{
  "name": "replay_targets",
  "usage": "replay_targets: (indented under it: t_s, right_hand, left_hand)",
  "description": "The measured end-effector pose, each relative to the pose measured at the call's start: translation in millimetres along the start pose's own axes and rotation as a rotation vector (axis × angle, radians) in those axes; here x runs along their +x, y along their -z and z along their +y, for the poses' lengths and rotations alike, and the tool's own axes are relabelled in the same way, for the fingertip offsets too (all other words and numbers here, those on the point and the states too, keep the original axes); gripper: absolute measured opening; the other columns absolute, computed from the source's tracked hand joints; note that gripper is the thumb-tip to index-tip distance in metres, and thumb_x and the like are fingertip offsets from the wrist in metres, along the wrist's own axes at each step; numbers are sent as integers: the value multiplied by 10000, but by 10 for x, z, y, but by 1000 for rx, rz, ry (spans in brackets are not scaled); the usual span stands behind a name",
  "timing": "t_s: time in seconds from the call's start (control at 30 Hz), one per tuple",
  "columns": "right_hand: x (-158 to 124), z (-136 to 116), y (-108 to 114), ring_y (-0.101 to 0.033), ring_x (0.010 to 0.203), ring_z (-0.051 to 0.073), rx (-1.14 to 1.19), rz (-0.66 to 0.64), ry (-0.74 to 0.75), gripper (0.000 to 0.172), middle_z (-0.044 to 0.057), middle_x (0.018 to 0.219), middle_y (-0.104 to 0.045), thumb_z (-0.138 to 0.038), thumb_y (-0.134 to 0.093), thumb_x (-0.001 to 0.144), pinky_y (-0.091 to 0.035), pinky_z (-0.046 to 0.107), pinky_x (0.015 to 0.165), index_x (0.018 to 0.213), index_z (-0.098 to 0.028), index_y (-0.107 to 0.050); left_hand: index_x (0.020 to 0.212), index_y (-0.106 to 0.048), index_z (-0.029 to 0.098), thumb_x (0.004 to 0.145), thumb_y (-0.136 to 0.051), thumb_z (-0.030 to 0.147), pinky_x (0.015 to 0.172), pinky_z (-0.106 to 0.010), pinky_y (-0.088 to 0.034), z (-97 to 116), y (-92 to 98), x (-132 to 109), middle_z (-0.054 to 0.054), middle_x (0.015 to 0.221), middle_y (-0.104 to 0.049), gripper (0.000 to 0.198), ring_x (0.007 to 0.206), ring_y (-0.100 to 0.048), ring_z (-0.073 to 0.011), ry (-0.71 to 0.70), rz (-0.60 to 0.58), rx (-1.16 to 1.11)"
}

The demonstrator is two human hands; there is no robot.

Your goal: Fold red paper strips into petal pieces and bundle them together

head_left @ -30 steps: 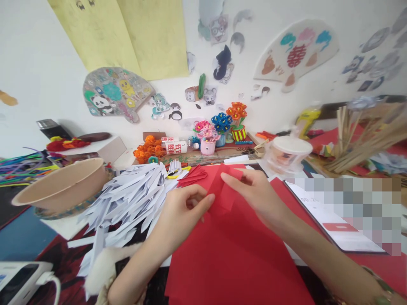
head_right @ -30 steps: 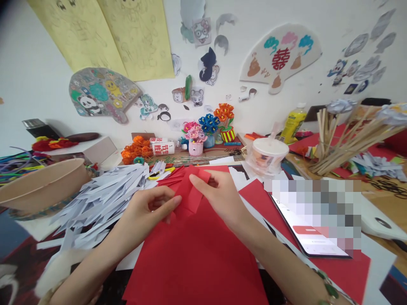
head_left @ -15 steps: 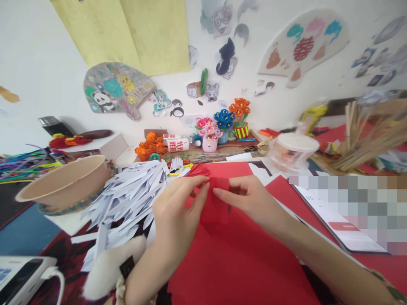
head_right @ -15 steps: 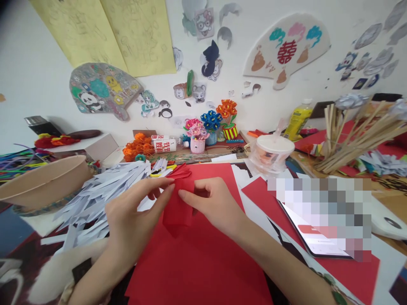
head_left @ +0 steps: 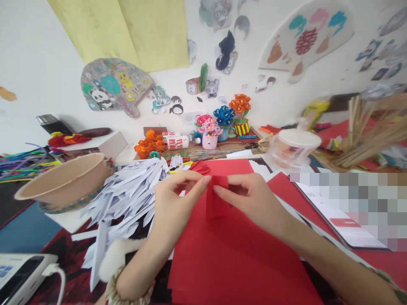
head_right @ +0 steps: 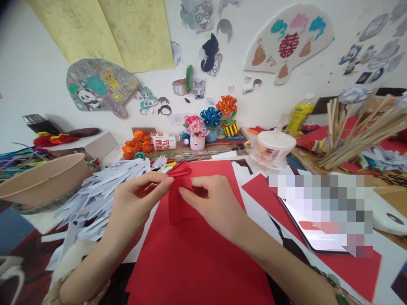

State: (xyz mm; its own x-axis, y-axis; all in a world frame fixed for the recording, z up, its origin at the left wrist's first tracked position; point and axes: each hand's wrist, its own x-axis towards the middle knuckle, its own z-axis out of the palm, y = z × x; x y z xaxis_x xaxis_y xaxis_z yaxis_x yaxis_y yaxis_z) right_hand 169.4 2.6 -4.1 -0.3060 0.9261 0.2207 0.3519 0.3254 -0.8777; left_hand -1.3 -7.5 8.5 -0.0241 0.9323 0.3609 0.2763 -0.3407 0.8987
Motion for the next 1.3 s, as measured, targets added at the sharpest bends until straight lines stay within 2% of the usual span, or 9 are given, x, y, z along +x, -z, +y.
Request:
replay_targets:
  t_s: [0.1, 0.23, 0.37, 0.63, 0.8, 0.93, 1.0, 1.17, 1.3]
  right_hand:
    - [-5, -3, -12, -342, 554, 108, -33, 32, 30, 372, -43, 566, -361, -314, -556, 892, -267, 254, 504, 567, -192, -423]
    - [-4, 3, -16, -314, 529, 105, -73, 88, 59, 397, -49, 544, -345, -295, -566, 883, -234, 261, 490, 549, -201, -371]
    - [-3, -12, -10, -316, 514, 104, -105, 102, 93, 416, -50, 527, -367, -272, -565, 881, -211, 271, 486, 545, -206, -330]
    - [-8, -12, -7, -334, 531, 109, -169, 119, 133, 376, -46, 549, -376, -260, -555, 883, -247, 264, 507, 560, -203, -370]
    - [4, -8, 16, -371, 566, 118, -89, 69, 87, 332, -34, 587, -424, -314, -569, 883, -298, 250, 512, 586, -194, -481]
    - [17, -15, 40, -525, 657, 147, 69, -41, 10, 141, -6, 706, -619, -284, -617, 846, -409, 263, 601, 749, -194, -668]
    - [23, -9, 46, -570, 688, 159, 131, -82, -43, 87, 5, 760, -671, -254, -649, 815, -430, 271, 621, 813, -196, -713]
    - [30, 17, 50, -515, 606, 129, 213, -127, -149, 160, -13, 663, -618, -308, -671, 811, -361, 252, 544, 729, -174, -703]
    - [28, 18, 42, -477, 571, 120, 233, -118, -168, 240, -10, 637, -570, -366, -664, 827, -331, 248, 509, 696, -165, -664]
  left_hand:
    - [713, -710, 187, 795, -708, 348, 653, -251, -463, 18, 27, 31, -16, 755, -701, 180, 695, -583, -144, 128, -68, -63]
    - [708, -712, 182, 755, -727, 383, 618, -239, -441, 38, 54, 59, -12, 718, -683, 207, 648, -561, -131, 211, -143, -87]
    - [744, -723, 183, 723, -750, 380, 629, -234, -433, 53, 52, 57, -11, 738, -682, 200, 680, -567, -133, 256, -163, -80]
    - [720, -735, 188, 705, -759, 404, 577, -242, -392, 50, 48, 58, -15, 701, -697, 218, 641, -569, -138, 306, -190, -50]
    - [716, -739, 186, 714, -763, 384, 616, -252, -407, 48, 66, 57, -11, 682, -699, 200, 644, -582, -139, 319, -202, -33]
    - [707, -736, 187, 711, -765, 363, 627, -255, -425, 33, 66, 53, -13, 690, -703, 179, 650, -593, -141, 323, -192, -57]
    - [715, -736, 184, 720, -755, 365, 624, -258, -433, 22, 65, 55, -18, 701, -706, 181, 653, -599, -146, 321, -191, -59]
    - [687, -721, 178, 696, -773, 356, 594, -237, -416, 16, 65, 64, -1, 664, -685, 185, 610, -569, -120, 350, -194, -98]
    - [677, -714, 171, 686, -784, 336, 590, -225, -401, 12, 59, 60, 4, 655, -670, 179, 602, -539, -104, 375, -197, -139]
